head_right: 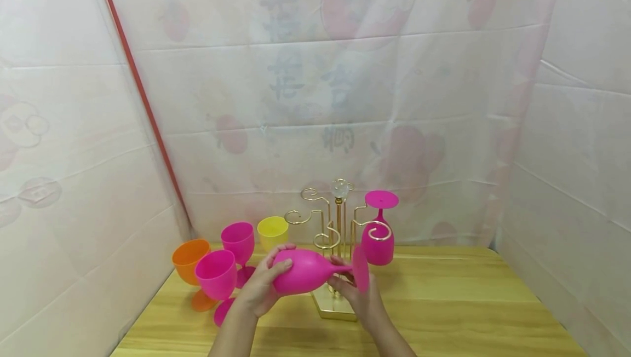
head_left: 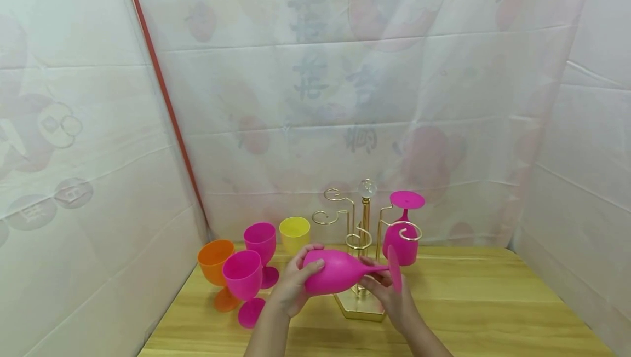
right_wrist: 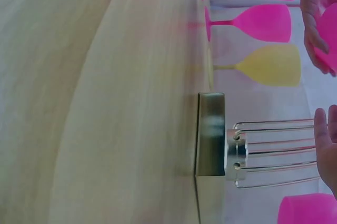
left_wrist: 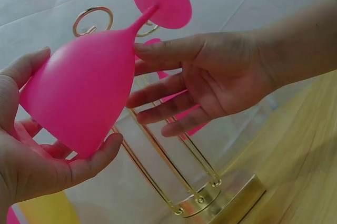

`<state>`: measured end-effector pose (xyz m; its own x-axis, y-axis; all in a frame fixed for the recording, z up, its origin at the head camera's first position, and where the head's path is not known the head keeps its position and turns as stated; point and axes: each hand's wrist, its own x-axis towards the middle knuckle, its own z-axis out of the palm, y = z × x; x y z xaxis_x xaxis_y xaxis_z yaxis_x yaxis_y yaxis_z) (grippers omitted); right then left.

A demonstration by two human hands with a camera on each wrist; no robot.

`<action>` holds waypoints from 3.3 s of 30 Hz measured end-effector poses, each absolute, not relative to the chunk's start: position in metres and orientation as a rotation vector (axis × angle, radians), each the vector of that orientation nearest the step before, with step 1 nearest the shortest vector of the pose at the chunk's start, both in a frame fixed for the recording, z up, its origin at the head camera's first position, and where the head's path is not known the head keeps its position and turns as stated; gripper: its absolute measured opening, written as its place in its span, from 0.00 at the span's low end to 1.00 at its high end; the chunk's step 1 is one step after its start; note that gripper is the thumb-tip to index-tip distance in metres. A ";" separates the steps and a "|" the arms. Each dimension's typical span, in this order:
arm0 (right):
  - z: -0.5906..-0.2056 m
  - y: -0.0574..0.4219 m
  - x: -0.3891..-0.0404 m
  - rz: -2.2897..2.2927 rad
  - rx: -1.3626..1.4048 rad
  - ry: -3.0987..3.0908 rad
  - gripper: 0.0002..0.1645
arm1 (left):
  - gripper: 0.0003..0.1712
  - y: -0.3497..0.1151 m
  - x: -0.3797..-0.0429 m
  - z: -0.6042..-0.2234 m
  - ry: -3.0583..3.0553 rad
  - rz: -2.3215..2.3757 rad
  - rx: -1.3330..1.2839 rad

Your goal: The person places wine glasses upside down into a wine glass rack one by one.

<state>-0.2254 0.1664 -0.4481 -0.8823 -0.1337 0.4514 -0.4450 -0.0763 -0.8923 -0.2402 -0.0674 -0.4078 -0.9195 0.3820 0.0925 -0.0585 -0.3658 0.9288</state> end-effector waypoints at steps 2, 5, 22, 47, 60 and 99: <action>-0.446 0.167 -0.224 2.087 0.672 -1.928 0.28 | 0.23 -0.067 -0.240 -0.409 1.568 2.352 0.435; -0.444 0.168 -0.223 2.118 0.722 -1.873 0.24 | 0.23 -0.065 -0.241 -0.412 1.552 2.346 0.445; -0.434 0.168 -0.226 2.130 0.898 -1.707 0.20 | 0.30 -0.053 -0.244 -0.425 1.578 2.302 0.425; -0.422 0.173 -0.223 2.053 0.708 -1.747 0.17 | 0.34 -0.036 -0.245 -0.443 1.692 2.158 0.554; -0.416 0.174 -0.218 1.980 0.468 -1.900 0.13 | 0.33 -0.024 -0.238 -0.437 1.928 2.075 0.751; -0.399 0.188 -0.224 1.900 0.480 -2.028 0.20 | 0.46 0.026 -0.227 -0.430 2.314 1.977 0.640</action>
<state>-0.2242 0.1877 -0.3995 -0.8923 -0.0258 0.4507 -0.4514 0.0587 -0.8904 -0.2265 0.0256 -0.4301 -0.9148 0.3262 0.2381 0.2863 0.1078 0.9521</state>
